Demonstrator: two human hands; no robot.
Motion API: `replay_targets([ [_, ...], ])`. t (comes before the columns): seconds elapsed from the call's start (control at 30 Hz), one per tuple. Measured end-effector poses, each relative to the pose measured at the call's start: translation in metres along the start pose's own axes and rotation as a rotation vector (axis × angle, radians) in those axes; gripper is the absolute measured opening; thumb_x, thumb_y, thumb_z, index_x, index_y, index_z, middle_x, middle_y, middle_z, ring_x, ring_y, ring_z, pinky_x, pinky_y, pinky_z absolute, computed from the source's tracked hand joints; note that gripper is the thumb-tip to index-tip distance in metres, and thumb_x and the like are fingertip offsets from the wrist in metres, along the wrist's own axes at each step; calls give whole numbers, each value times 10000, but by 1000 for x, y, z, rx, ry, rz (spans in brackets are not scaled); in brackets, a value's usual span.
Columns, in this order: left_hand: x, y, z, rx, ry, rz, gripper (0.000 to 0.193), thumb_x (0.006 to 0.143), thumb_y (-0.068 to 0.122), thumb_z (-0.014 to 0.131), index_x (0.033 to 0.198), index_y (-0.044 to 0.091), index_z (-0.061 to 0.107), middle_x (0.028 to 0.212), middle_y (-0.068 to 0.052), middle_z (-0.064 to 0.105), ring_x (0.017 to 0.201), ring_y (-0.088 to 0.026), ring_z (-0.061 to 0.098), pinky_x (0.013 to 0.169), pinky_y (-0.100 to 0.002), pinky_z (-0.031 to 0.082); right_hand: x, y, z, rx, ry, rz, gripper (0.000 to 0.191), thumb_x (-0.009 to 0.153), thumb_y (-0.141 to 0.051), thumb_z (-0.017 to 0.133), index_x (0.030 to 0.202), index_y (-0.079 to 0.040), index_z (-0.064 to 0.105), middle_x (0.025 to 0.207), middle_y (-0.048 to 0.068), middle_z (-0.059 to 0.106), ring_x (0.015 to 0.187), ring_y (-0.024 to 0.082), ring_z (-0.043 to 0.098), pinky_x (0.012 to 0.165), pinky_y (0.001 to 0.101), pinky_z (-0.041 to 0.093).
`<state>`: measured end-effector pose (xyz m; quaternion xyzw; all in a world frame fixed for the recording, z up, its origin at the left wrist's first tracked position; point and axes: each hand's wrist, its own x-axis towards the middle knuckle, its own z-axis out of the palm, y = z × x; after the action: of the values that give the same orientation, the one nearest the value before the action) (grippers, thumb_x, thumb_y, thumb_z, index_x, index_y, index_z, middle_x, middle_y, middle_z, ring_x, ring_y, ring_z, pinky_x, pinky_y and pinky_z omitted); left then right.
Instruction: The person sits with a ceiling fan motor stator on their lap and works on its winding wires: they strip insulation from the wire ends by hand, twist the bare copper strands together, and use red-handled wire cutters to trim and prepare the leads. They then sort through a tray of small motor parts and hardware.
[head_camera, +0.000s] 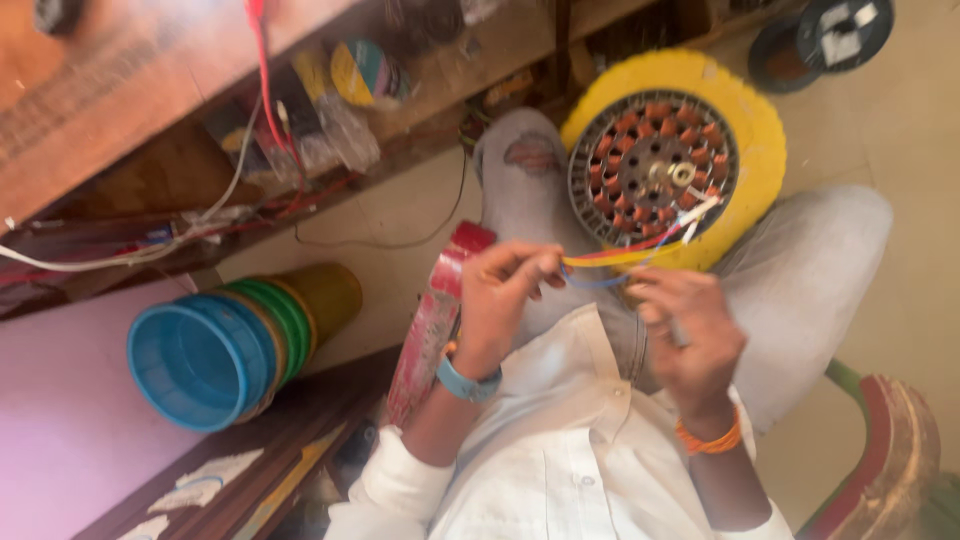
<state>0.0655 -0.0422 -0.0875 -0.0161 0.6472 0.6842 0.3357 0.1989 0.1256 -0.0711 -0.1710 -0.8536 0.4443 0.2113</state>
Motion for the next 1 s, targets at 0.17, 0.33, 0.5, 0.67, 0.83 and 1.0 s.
replay_targets([
  [0.17,-4,3,14,12,-53,76,171,971,99,720,1080,-22,772,903,-45,761,805,-65,664,685,-216,496,33,-27,16,-80,17,-131,161,959,-120,699,1068,-2,715,1089,120,738,1045,301,678,952,438,533],
  [0.33,-2,12,19,10,-51,145,162,967,108,705,1081,8,761,932,-32,763,830,-67,678,723,-218,536,43,-31,24,-8,-69,-37,259,886,-166,771,1066,10,709,968,124,734,893,295,723,797,381,568],
  [0.5,-7,24,15,259,-49,360,176,954,113,717,1101,25,761,1014,-56,763,896,-113,682,726,-258,524,36,-24,28,-57,-74,-27,191,921,-115,743,1077,-10,707,997,126,734,892,288,725,795,369,559],
  [0.67,-6,31,12,326,-104,369,216,948,155,715,1135,50,739,999,-89,759,856,-160,723,769,-293,572,29,3,30,-100,-112,-51,168,920,-99,744,1069,-27,714,1012,118,736,925,279,727,830,360,557],
  [0.83,-13,33,2,659,-11,427,218,911,191,705,1085,75,766,964,-121,752,884,-305,716,754,-392,554,29,19,45,-79,-240,-7,216,883,-90,736,1092,-38,735,997,109,750,898,258,751,808,354,568],
  [1.0,-14,35,5,803,37,578,161,924,170,679,1048,87,737,959,-108,734,910,-329,696,757,-438,540,35,20,46,-130,-249,-74,245,841,-105,752,1073,-30,728,1042,138,748,927,308,729,815,378,564],
])
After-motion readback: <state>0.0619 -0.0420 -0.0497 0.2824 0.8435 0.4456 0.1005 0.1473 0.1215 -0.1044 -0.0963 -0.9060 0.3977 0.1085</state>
